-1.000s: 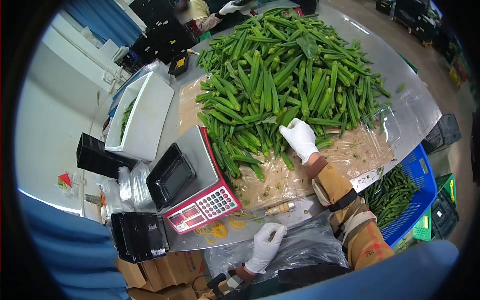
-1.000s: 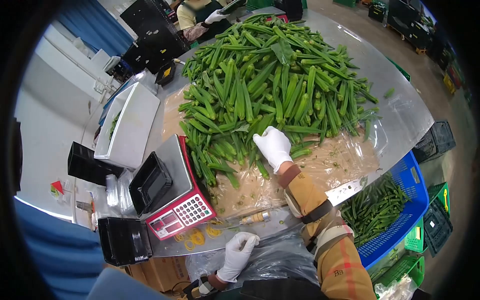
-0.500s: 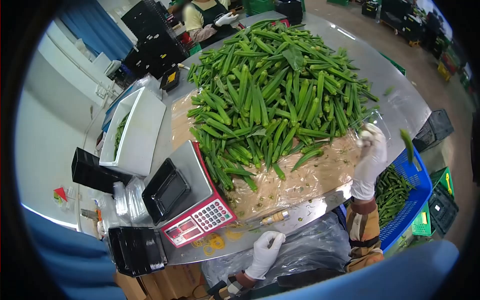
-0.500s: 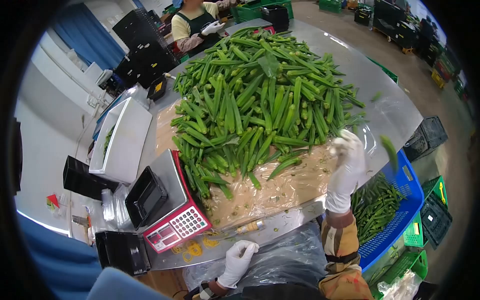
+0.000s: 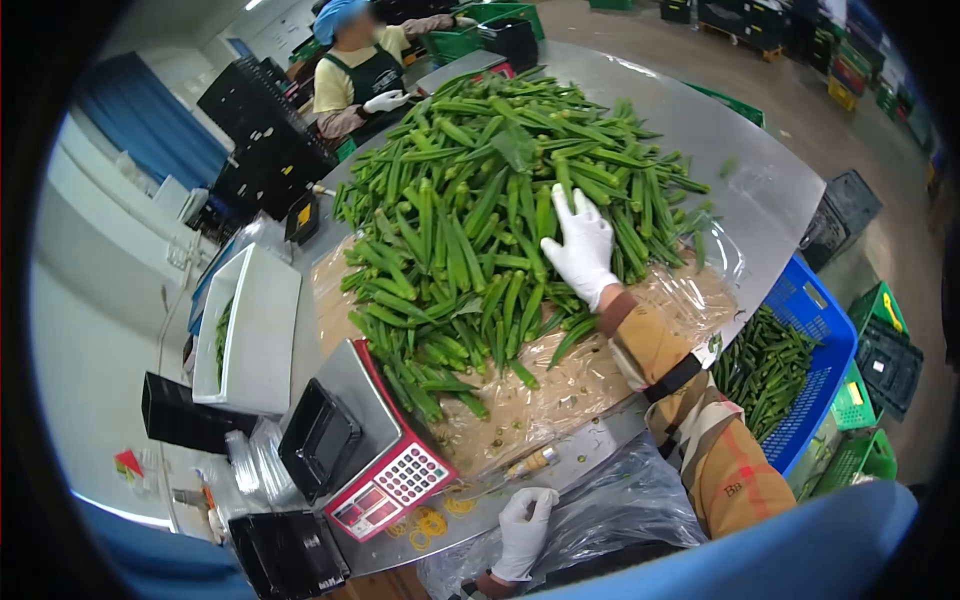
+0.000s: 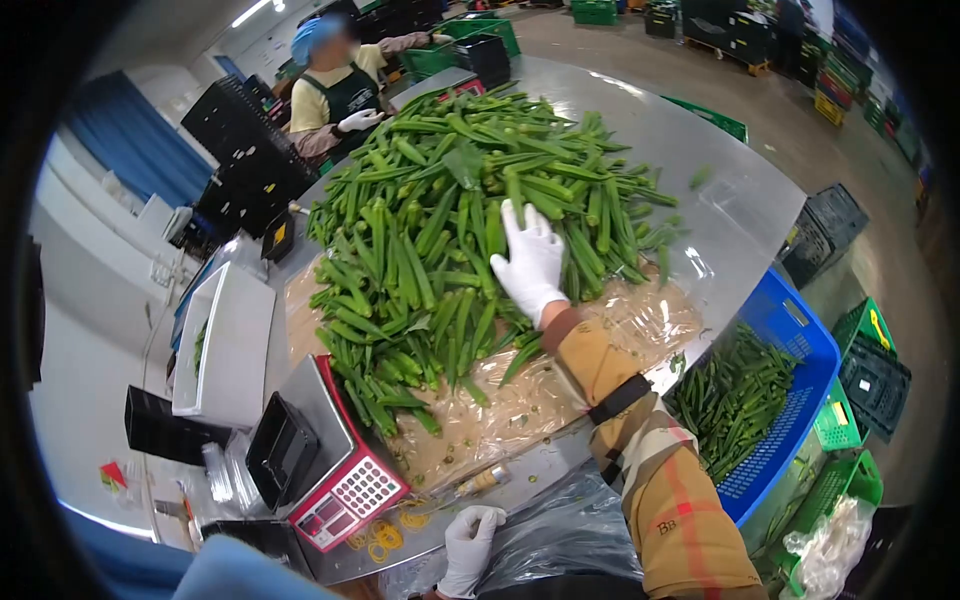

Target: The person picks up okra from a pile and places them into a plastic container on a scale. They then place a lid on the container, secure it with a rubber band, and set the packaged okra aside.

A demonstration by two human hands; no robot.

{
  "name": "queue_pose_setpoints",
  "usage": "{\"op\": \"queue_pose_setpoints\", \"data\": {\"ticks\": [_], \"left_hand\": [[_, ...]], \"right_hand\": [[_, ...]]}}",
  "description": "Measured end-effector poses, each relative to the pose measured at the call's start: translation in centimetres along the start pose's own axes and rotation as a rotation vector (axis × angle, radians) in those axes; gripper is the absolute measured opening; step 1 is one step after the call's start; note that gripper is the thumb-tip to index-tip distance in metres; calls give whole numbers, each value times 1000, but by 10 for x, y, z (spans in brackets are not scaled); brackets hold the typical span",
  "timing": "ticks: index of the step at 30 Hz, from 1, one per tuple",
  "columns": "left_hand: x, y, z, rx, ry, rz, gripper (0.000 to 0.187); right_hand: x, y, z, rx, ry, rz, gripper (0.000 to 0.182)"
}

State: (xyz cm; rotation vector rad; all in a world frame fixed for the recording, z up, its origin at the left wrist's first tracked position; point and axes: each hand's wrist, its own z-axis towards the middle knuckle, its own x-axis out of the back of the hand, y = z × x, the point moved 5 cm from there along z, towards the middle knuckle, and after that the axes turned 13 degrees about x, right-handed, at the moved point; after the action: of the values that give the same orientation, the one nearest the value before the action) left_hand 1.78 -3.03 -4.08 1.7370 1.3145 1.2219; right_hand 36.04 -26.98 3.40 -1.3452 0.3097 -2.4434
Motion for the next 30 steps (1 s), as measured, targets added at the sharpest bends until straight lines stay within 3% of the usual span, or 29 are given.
{"op": "queue_pose_setpoints", "data": {"ticks": [11, 14, 16, 19, 21, 26, 28, 30], "left_hand": [[-13, 19, 1, -35, -3, 118, 15], [-13, 17, 1, -18, -9, 113, 14], [-11, 21, 1, -11, -1, 117, 12], [-10, 6, 5, 15, 3, 62, 13], [-13, 13, 5, 2, -21, 59, 13], [-17, 22, 3, 33, -49, 66, 13], [-17, 24, 3, 45, -39, 38, 11], [-18, 20, 4, 15, -38, 59, 11]], "right_hand": [[8, -12, -37, 154, -76, 156, 79], [39, -11, -42, 164, -150, 203, 81], [67, 0, -54, 188, -114, 47, 80], [88, 44, -93, 11, -81, -142, 104], [90, 77, -121, -123, -166, -219, 109], [117, 111, -145, 86, 215, -280, 61], [141, 123, -132, 107, 394, -281, 56], [169, 131, -116, 166, 436, -267, 56]]}}
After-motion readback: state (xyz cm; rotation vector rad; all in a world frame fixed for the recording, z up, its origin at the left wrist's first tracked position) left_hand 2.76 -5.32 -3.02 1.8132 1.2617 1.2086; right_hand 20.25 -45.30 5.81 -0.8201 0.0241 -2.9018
